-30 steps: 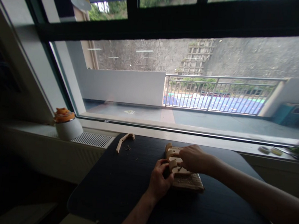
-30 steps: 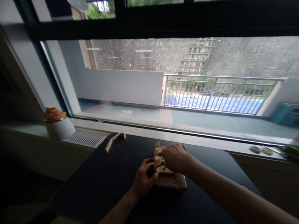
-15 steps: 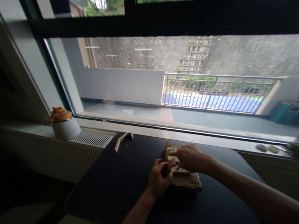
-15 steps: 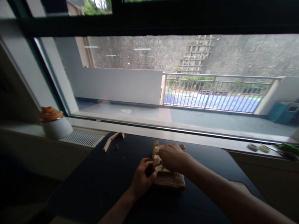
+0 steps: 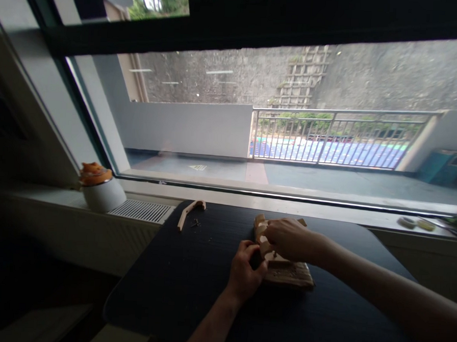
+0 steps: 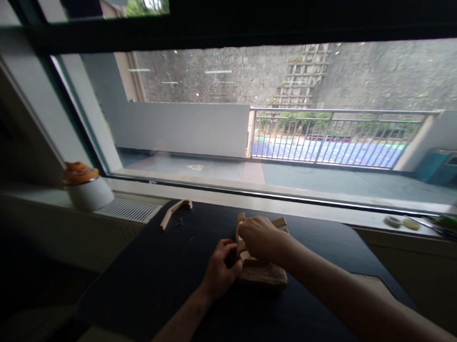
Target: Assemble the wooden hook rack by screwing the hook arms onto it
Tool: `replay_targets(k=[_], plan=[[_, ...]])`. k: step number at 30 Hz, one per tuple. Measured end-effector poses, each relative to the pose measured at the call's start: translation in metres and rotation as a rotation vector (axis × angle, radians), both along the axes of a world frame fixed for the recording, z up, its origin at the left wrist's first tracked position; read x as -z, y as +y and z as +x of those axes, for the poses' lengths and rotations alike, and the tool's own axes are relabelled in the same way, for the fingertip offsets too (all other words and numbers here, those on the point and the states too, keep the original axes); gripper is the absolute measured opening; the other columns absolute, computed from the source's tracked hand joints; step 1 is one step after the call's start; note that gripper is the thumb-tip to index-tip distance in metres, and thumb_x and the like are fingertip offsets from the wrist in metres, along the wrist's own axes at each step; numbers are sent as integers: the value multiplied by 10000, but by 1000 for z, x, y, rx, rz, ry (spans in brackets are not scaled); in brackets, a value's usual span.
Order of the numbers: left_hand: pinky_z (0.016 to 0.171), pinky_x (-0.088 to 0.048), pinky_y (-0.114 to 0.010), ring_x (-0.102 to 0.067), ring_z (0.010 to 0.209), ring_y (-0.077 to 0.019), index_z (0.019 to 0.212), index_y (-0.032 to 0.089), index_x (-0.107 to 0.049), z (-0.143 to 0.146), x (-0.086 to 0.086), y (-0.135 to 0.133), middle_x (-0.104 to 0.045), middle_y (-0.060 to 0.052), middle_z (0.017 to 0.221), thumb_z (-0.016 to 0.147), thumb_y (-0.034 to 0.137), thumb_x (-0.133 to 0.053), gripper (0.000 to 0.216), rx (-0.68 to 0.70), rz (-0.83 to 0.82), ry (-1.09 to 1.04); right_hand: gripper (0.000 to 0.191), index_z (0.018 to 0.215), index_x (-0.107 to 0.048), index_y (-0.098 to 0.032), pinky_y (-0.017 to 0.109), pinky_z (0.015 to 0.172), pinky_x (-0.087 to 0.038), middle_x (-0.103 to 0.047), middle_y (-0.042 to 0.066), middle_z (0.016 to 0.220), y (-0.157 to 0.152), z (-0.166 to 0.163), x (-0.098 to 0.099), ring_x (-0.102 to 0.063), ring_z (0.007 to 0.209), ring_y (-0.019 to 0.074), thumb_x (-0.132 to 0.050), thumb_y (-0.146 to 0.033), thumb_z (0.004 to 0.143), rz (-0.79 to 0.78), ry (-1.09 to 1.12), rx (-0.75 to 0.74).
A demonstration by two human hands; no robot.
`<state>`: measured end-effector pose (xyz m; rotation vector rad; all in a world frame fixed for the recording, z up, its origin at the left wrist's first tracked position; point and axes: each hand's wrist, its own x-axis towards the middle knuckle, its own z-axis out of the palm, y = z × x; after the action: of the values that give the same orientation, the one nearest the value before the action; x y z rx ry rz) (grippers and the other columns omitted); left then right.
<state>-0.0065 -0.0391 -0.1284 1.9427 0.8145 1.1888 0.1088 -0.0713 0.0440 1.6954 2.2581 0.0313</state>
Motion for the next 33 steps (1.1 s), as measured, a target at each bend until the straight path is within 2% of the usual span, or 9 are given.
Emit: replay_targets(k=[4, 7, 10, 15, 19, 22, 25, 28, 33], plan=[[851, -495, -295, -584, 938, -182, 948, 183, -635, 0, 0, 1, -551, -53, 1035, 708, 151, -615, 243, -5, 7, 4, 229, 887, -695, -104, 320, 629, -439, -707, 167, 870, 3, 2, -1, -668, 824, 287, -499, -203, 822, 33, -40, 90], [865, -491, -301, -585, 947, -186, 946, 174, -635, 0, 1, 1, -548, -59, 1042, 707, 161, -619, 240, -6, -3, 2, 252, 922, -691, -114, 330, 609, -446, -711, 163, 890, 1, 3, -9, -669, 823, 304, -569, -283, 781, 15, -56, 110], [878, -486, -306, -583, 956, -189, 952, 176, -637, 0, 1, 1, -544, -61, 1049, 716, 185, -624, 237, -7, -4, 3, 221, 885, -695, -141, 293, 585, -440, -717, 119, 882, -3, 3, -16, -671, 814, 281, -656, -218, 681, -27, -55, 73], [876, -483, -293, -583, 953, -184, 960, 179, -634, 0, 3, 1, -543, -57, 1050, 719, 185, -622, 241, -10, -2, 5, 179, 830, -699, -124, 281, 606, -440, -714, 119, 868, -5, 6, -7, -677, 796, 253, -570, -71, 717, 10, -62, 39], [872, -483, -294, -578, 955, -183, 955, 177, -633, 0, 3, 1, -543, -56, 1048, 720, 185, -623, 235, -12, 3, 7, 174, 880, -702, -110, 313, 636, -460, -712, 157, 837, -4, 8, 5, -677, 813, 282, -563, -149, 782, 43, -74, 56], [881, -479, -306, -574, 960, -187, 959, 179, -631, 0, 3, 2, -544, -55, 1039, 724, 191, -621, 235, -12, 13, 10, 210, 895, -702, -122, 331, 634, -469, -715, 160, 848, -5, 7, 4, -678, 818, 289, -522, -210, 831, 49, -84, 84], [877, -481, -309, -576, 952, -187, 961, 180, -630, 0, 4, 2, -542, -57, 1040, 726, 195, -622, 235, -7, 10, 9, 186, 896, -700, -134, 335, 630, -472, -718, 143, 846, -6, 7, -5, -678, 806, 292, -586, -210, 770, 27, -92, 103], [874, -483, -307, -575, 955, -187, 972, 176, -627, 0, 5, 2, -537, -61, 1047, 729, 198, -623, 244, -1, 3, 9, 237, 901, -698, -150, 321, 635, -469, -716, 118, 879, -7, 6, -9, -674, 818, 284, -634, -117, 676, -1, -78, 80], [866, -485, -301, -575, 951, -187, 962, 176, -628, 0, 4, 3, -533, -60, 1049, 727, 200, -624, 236, 2, 0, 13, 181, 837, -704, -128, 311, 672, -457, -708, 136, 883, -5, 9, 1, -669, 831, 263, -577, -81, 718, 22, -17, 91]])
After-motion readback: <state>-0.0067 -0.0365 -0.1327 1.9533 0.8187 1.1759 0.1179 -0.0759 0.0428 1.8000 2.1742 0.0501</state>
